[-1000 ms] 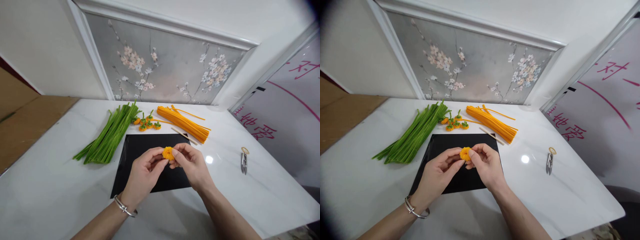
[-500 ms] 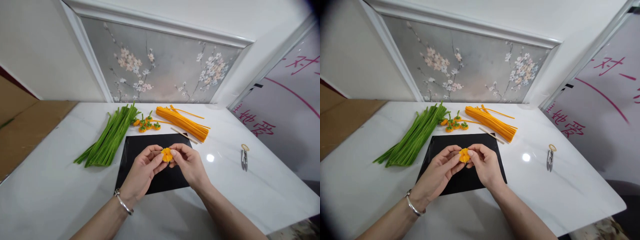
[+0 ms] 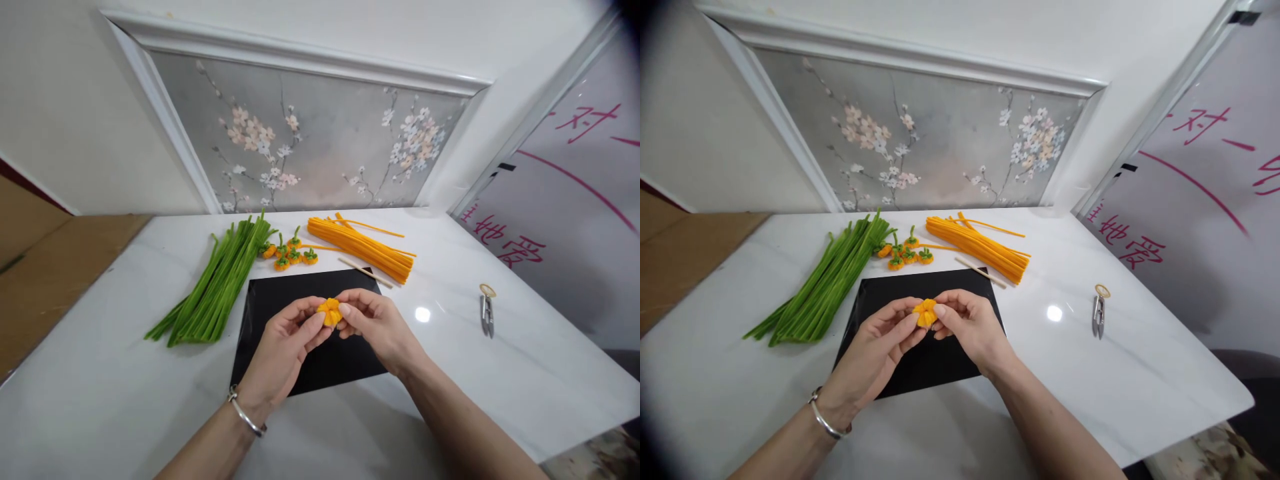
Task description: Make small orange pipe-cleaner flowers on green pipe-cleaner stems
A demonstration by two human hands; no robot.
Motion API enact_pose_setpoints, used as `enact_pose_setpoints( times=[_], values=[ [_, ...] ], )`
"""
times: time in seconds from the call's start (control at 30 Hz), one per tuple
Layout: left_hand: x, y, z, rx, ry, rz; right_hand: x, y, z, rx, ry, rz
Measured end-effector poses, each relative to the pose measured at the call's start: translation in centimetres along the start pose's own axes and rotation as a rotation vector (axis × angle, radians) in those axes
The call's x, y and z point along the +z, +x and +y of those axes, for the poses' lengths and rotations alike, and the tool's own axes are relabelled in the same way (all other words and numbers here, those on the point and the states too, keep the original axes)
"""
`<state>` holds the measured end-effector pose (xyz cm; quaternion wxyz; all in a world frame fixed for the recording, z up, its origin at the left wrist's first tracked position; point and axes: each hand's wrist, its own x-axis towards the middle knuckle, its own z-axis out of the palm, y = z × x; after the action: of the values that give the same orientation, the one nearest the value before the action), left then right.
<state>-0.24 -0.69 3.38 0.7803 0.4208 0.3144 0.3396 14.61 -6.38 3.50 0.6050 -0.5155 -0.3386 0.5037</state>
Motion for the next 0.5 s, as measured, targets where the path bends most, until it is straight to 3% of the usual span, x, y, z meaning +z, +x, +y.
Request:
enact_pose_setpoints(
  times=[0.27,0.5],
  values=[
    [-0.07,0.02,-0.57,0.204,0.299,0.056,0.42,-0.21,-0.14,0.042,0.022,-0.010],
    [0.49,-0.20,-0.21,0.015,0.109,-0.005,0.46,-0.08,0.50,-0.038,-0.071,0.005]
  ],
)
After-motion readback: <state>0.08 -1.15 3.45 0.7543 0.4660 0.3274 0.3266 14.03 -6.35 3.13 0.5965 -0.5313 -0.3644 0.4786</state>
